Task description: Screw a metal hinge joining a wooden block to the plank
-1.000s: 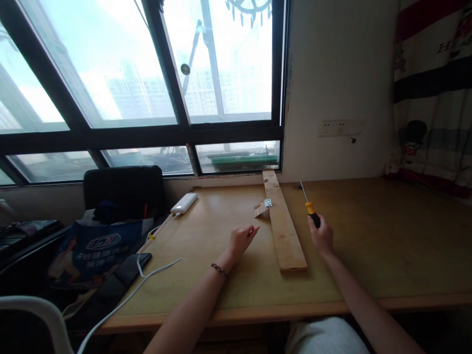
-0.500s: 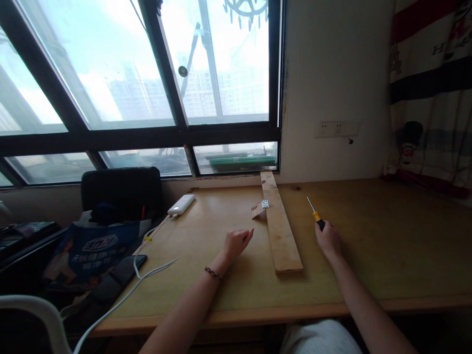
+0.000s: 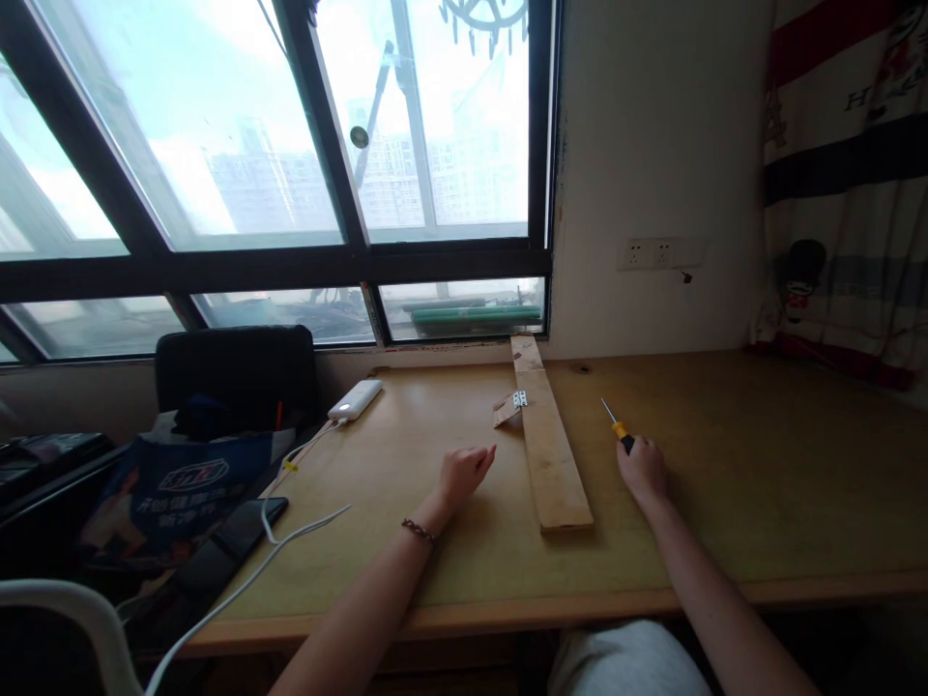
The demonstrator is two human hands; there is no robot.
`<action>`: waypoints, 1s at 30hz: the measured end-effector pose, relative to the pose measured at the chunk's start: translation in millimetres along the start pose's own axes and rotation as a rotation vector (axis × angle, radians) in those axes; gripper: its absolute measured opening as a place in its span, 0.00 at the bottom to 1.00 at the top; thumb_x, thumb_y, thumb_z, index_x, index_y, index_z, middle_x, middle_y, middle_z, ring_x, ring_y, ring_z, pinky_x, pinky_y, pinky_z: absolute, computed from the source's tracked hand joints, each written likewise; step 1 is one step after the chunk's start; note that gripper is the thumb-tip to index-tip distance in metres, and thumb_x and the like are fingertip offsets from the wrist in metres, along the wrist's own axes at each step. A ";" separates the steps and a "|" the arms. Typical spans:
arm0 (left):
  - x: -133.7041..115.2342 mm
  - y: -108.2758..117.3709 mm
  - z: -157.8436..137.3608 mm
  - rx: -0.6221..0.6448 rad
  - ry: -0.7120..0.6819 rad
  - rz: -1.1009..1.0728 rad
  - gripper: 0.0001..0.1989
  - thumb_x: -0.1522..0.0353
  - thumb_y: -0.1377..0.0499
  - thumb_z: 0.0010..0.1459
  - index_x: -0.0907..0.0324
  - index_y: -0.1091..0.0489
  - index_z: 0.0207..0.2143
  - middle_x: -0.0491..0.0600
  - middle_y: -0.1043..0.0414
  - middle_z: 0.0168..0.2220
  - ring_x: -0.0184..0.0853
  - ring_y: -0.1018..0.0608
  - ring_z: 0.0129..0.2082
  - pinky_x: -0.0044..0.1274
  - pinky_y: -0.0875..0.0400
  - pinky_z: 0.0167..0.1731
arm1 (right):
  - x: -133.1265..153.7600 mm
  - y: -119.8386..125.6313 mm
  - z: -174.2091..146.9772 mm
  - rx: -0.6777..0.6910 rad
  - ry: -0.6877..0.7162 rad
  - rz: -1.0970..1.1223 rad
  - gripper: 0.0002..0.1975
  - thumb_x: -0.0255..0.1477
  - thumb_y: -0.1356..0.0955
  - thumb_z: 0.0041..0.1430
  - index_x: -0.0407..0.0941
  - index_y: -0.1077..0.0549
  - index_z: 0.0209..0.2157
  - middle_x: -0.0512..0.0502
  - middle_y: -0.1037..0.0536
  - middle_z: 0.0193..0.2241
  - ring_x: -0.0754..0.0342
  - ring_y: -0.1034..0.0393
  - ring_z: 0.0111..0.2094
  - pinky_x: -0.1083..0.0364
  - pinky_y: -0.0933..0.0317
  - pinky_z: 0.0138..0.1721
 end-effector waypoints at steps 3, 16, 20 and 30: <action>1.2 -0.9 -0.4 0.005 0.016 -0.006 0.24 0.63 0.53 0.59 0.62 0.41 0.12 0.43 0.42 0.12 0.23 0.45 0.13 0.20 0.54 0.19 | 0.6 -0.4 -1.1 0.013 0.000 -0.008 0.18 0.36 0.41 0.58 0.36 0.30 0.39 0.34 0.29 0.35 0.46 0.32 0.38 0.53 0.42 0.35; -1.1 -0.6 -0.4 0.003 -0.003 -0.008 0.24 0.63 0.53 0.60 0.62 0.41 0.12 0.44 0.42 0.12 0.23 0.45 0.13 0.21 0.54 0.18 | 2.0 0.0 -2.9 0.011 0.014 -0.050 0.18 0.36 0.41 0.58 0.36 0.30 0.38 0.35 0.29 0.34 0.45 0.32 0.37 0.53 0.42 0.34; -0.1 -2.3 -0.4 0.015 0.006 -0.003 0.24 0.63 0.53 0.60 0.62 0.41 0.12 0.44 0.42 0.12 0.23 0.45 0.13 0.21 0.54 0.18 | 2.4 -0.9 -2.9 0.022 0.019 -0.066 0.18 0.36 0.41 0.58 0.36 0.30 0.37 0.34 0.29 0.34 0.45 0.33 0.38 0.53 0.42 0.35; -1.3 -2.4 -0.4 0.020 0.002 -0.014 0.24 0.63 0.54 0.60 0.62 0.41 0.12 0.43 0.42 0.11 0.23 0.46 0.13 0.21 0.54 0.18 | 0.1 -2.1 -3.0 0.027 -0.007 -0.095 0.18 0.38 0.40 0.57 0.38 0.30 0.39 0.34 0.29 0.35 0.45 0.33 0.38 0.52 0.40 0.33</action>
Point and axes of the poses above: each hand's wrist, its own z-axis towards the middle knuckle, its own y-axis out of the back of the hand, x = y × z, the point moved 10 cm from there along z, towards the middle knuckle
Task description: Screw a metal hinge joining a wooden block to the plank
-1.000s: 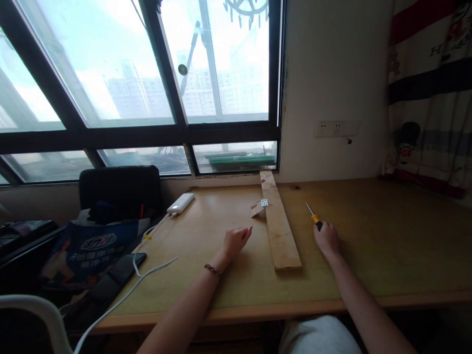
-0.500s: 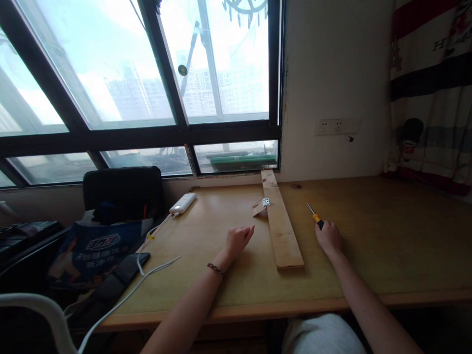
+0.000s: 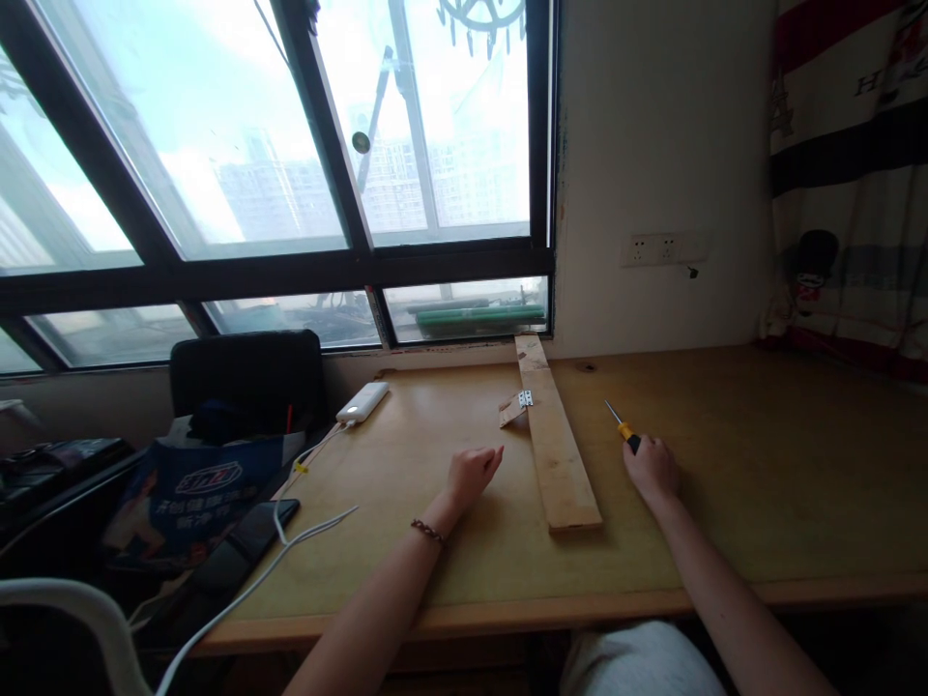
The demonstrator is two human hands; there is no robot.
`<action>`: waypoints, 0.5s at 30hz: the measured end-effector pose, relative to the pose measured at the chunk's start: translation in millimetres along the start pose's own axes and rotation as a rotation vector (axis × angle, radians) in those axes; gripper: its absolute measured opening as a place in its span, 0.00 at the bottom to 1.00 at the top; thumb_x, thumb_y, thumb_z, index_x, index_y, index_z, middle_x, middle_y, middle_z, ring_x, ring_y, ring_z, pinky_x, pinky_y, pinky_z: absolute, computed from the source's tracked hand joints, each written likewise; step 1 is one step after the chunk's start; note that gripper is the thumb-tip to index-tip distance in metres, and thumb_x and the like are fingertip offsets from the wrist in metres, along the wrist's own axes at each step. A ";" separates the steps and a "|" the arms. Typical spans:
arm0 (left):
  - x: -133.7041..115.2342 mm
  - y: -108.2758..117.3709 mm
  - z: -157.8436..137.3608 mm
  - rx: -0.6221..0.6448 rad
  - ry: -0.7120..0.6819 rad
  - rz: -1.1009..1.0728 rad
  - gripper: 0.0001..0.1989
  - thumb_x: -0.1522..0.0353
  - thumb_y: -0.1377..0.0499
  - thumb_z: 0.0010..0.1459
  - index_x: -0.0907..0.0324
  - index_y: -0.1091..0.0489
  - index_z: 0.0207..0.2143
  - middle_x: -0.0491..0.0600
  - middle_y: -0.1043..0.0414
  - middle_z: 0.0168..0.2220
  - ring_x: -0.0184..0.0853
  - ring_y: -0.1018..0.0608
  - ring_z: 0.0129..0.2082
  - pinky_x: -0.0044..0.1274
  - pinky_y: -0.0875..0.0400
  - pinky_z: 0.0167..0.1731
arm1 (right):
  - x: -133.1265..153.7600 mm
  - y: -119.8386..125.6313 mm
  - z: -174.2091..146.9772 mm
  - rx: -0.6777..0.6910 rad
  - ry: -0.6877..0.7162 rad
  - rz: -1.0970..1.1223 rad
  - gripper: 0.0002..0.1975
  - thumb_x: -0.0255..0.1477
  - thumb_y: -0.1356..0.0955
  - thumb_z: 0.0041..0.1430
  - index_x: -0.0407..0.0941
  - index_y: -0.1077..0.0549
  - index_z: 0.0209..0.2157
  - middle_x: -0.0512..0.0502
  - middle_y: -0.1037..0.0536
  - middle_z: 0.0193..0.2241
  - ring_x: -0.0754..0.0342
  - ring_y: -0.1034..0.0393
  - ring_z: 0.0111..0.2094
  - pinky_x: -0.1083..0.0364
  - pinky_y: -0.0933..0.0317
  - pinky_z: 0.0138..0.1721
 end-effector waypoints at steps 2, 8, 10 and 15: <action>0.0 0.6 0.3 -0.003 0.006 -0.002 0.24 0.63 0.54 0.60 0.62 0.42 0.12 0.43 0.43 0.11 0.23 0.46 0.13 0.21 0.54 0.18 | -0.8 0.1 -0.1 -0.005 -0.004 -0.005 0.18 0.38 0.40 0.57 0.39 0.30 0.39 0.35 0.29 0.35 0.45 0.33 0.39 0.52 0.41 0.33; 0.4 -0.4 0.0 -0.004 0.012 0.005 0.24 0.63 0.53 0.60 0.62 0.42 0.12 0.44 0.42 0.11 0.23 0.46 0.13 0.20 0.54 0.18 | -1.0 -0.6 -0.4 -0.027 0.009 -0.019 0.18 0.39 0.41 0.56 0.40 0.30 0.39 0.37 0.29 0.35 0.45 0.34 0.38 0.52 0.42 0.33; 0.7 -1.3 -0.7 -0.006 0.008 0.006 0.24 0.63 0.53 0.60 0.62 0.42 0.12 0.43 0.42 0.12 0.23 0.46 0.13 0.20 0.54 0.18 | -1.9 -1.2 0.1 -0.035 0.005 -0.013 0.19 0.40 0.41 0.56 0.41 0.30 0.39 0.38 0.29 0.35 0.45 0.34 0.38 0.52 0.42 0.33; 2.2 -2.6 -1.6 0.001 0.019 -0.006 0.24 0.63 0.53 0.60 0.62 0.41 0.12 0.43 0.42 0.12 0.23 0.46 0.13 0.20 0.54 0.18 | -1.5 -0.6 1.8 -0.089 0.025 -0.014 0.20 0.40 0.39 0.54 0.39 0.31 0.42 0.36 0.29 0.35 0.44 0.35 0.38 0.51 0.44 0.36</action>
Point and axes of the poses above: each hand's wrist, its own z-axis towards the middle knuckle, its own y-axis out of the back of the hand, x = y × z, the point moved 10 cm from there along z, towards the middle knuckle
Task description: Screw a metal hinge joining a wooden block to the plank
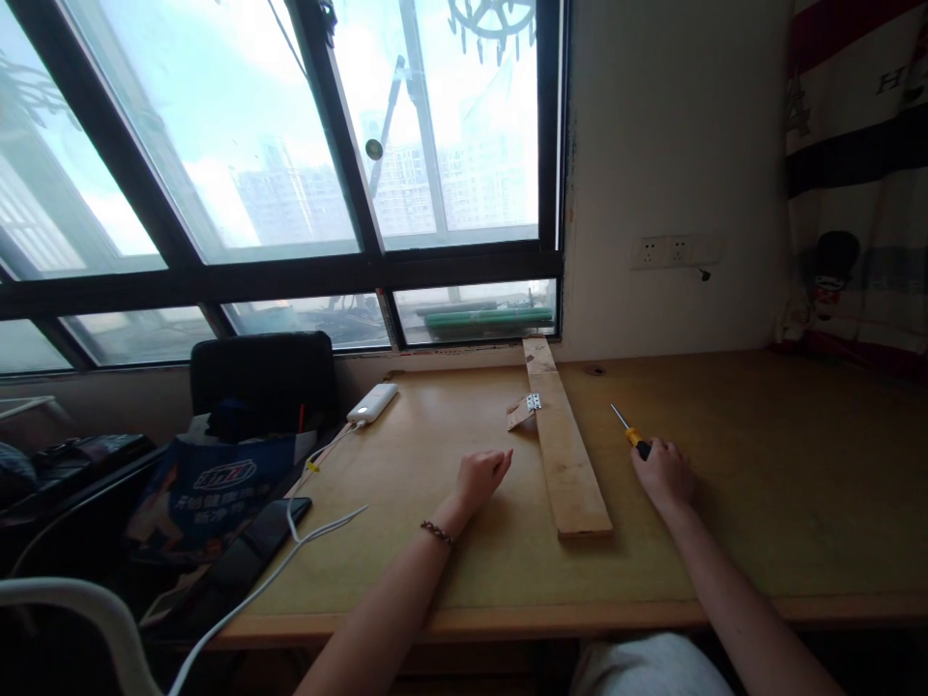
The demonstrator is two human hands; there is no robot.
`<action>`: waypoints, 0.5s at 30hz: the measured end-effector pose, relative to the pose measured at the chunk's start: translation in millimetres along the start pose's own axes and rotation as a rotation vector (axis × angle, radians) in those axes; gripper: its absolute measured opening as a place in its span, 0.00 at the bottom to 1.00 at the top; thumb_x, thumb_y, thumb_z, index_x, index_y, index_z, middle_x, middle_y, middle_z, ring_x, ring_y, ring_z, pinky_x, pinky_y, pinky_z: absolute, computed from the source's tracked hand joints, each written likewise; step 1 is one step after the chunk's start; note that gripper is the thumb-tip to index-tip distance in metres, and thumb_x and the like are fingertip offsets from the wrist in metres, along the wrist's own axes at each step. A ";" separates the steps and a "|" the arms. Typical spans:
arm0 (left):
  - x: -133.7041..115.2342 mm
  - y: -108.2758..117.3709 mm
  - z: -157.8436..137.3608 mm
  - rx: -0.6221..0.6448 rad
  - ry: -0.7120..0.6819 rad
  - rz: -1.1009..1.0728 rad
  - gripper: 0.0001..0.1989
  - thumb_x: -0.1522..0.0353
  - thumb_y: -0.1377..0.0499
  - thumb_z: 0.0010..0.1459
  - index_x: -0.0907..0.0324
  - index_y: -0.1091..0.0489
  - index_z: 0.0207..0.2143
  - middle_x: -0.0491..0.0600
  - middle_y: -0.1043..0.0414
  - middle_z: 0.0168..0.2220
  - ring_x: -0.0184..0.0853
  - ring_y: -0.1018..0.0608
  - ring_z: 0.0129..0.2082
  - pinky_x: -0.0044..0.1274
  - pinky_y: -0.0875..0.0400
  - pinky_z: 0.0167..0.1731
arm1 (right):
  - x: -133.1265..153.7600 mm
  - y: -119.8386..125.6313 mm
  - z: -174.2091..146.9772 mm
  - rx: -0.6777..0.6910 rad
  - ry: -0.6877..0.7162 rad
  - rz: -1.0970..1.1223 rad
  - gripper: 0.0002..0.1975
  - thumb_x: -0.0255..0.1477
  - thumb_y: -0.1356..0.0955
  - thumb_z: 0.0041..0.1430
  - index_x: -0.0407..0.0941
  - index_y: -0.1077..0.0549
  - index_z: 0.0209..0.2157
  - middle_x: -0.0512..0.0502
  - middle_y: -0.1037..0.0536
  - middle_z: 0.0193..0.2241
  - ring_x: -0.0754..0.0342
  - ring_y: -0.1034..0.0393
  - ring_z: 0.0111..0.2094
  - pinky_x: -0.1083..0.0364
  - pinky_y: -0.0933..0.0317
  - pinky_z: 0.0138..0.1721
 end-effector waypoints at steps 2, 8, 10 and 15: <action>0.7 -1.0 -0.1 0.011 0.008 -0.003 0.24 0.63 0.53 0.60 0.62 0.41 0.12 0.44 0.42 0.12 0.23 0.46 0.13 0.20 0.55 0.18 | 1.4 3.2 0.1 -0.058 0.022 0.005 0.22 0.40 0.38 0.54 0.38 0.31 0.42 0.35 0.29 0.35 0.44 0.36 0.38 0.51 0.45 0.38; 5.3 -5.9 -1.2 0.026 0.034 0.013 0.24 0.62 0.53 0.60 0.62 0.41 0.12 0.44 0.42 0.12 0.23 0.48 0.14 0.21 0.55 0.19 | 9.7 31.9 -7.6 -0.356 0.142 0.146 0.22 0.39 0.36 0.52 0.37 0.30 0.42 0.33 0.28 0.38 0.42 0.38 0.40 0.48 0.48 0.39; 6.7 -6.9 -1.6 0.023 0.037 0.017 0.24 0.62 0.53 0.60 0.62 0.42 0.12 0.43 0.43 0.12 0.23 0.48 0.14 0.21 0.55 0.19 | 13.8 46.7 -14.7 -0.458 0.210 0.227 0.20 0.37 0.37 0.53 0.37 0.30 0.41 0.34 0.28 0.39 0.43 0.38 0.40 0.48 0.48 0.40; 7.8 -8.6 -2.4 0.036 0.044 0.011 0.24 0.62 0.53 0.60 0.62 0.42 0.13 0.43 0.42 0.12 0.23 0.48 0.15 0.21 0.55 0.19 | 29.2 85.0 -47.5 -0.497 0.381 0.432 0.16 0.34 0.39 0.57 0.42 0.30 0.20 0.44 0.28 0.22 0.50 0.36 0.30 0.51 0.46 0.36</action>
Point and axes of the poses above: each hand's wrist, its own z-axis towards the middle knuckle, its own y-axis out of the back of the hand, x = y × z, the point moved 10 cm from there along z, towards the middle knuckle
